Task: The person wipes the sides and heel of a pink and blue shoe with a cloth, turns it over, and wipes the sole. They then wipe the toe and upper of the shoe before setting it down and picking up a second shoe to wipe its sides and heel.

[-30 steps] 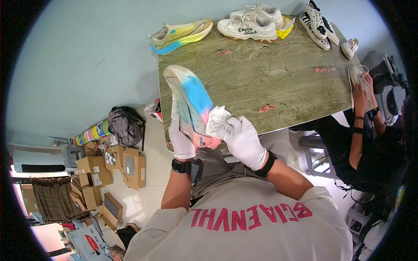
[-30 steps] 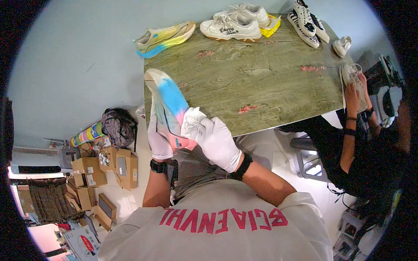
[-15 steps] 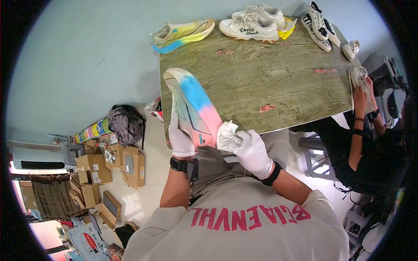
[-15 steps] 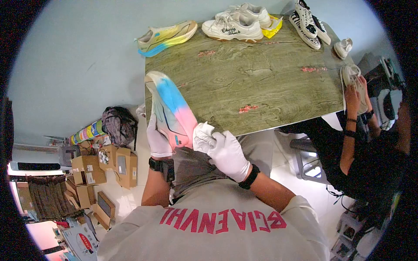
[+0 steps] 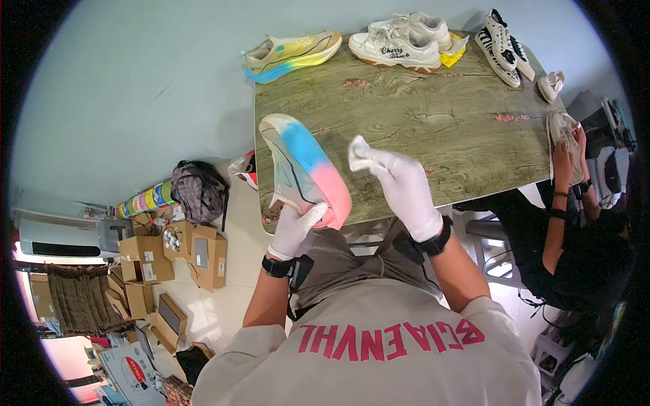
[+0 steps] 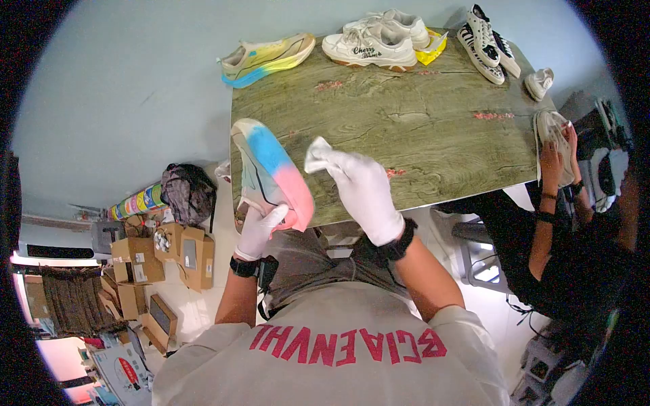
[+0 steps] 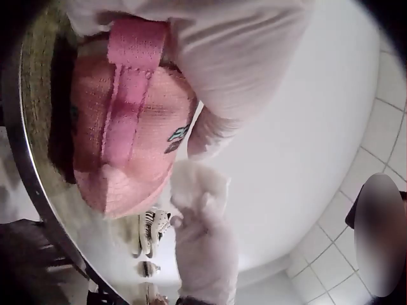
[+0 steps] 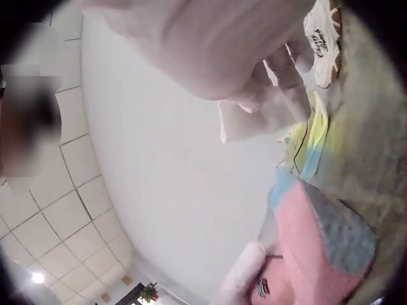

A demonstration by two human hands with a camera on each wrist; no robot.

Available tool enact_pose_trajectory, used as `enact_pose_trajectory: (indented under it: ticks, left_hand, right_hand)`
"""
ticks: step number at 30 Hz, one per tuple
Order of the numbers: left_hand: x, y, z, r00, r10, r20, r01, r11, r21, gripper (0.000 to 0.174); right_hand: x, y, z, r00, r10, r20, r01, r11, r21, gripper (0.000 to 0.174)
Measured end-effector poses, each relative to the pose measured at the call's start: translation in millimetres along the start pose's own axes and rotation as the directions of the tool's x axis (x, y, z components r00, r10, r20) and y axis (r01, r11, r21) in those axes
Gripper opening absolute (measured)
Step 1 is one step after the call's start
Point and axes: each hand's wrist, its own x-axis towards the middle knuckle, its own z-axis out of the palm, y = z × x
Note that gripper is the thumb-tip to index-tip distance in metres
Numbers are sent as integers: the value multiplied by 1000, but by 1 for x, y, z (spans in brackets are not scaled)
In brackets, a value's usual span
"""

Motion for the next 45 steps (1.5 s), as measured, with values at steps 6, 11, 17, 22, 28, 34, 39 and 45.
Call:
enact_pose_trajectory:
  ticks: [6,11,17,22,28,34,39,45]
  left_hand:
    - [2,-4,4,997,-13,-81,8,999,-51,29]
    - [13,-31,2,959,277,-55,-281,956,-81,30]
    - [7,-26,3,965,263,-19,-263,953,-148,33]
    - [10,-24,3,981,196,-10,-194,964,-180,35]
    - [-1,6,0,905,397,151,-425,860,283,24]
    - [-20,40,-1,814,368,450,-579,583,570,30]
    - [-19,42,-6,839,270,473,-535,567,626,31]
    - [-7,25,-22,883,268,385,-459,662,593,35]
  right_hand:
    - [64,1,50,961,-236,145,264,939,-222,16]
    - [38,-3,53,935,-299,189,343,899,-273,25]
    - [-12,-7,15,867,-257,428,431,817,-383,31]
    - [-42,-13,-7,831,-304,466,514,742,-431,41]
    - [-35,-8,-22,917,-281,283,374,854,-363,41]
    - [33,-26,-24,959,-217,-184,188,968,-165,39]
    - [30,19,22,957,-278,-78,235,906,-351,31]
    - [6,18,30,971,-238,35,237,919,-315,27]
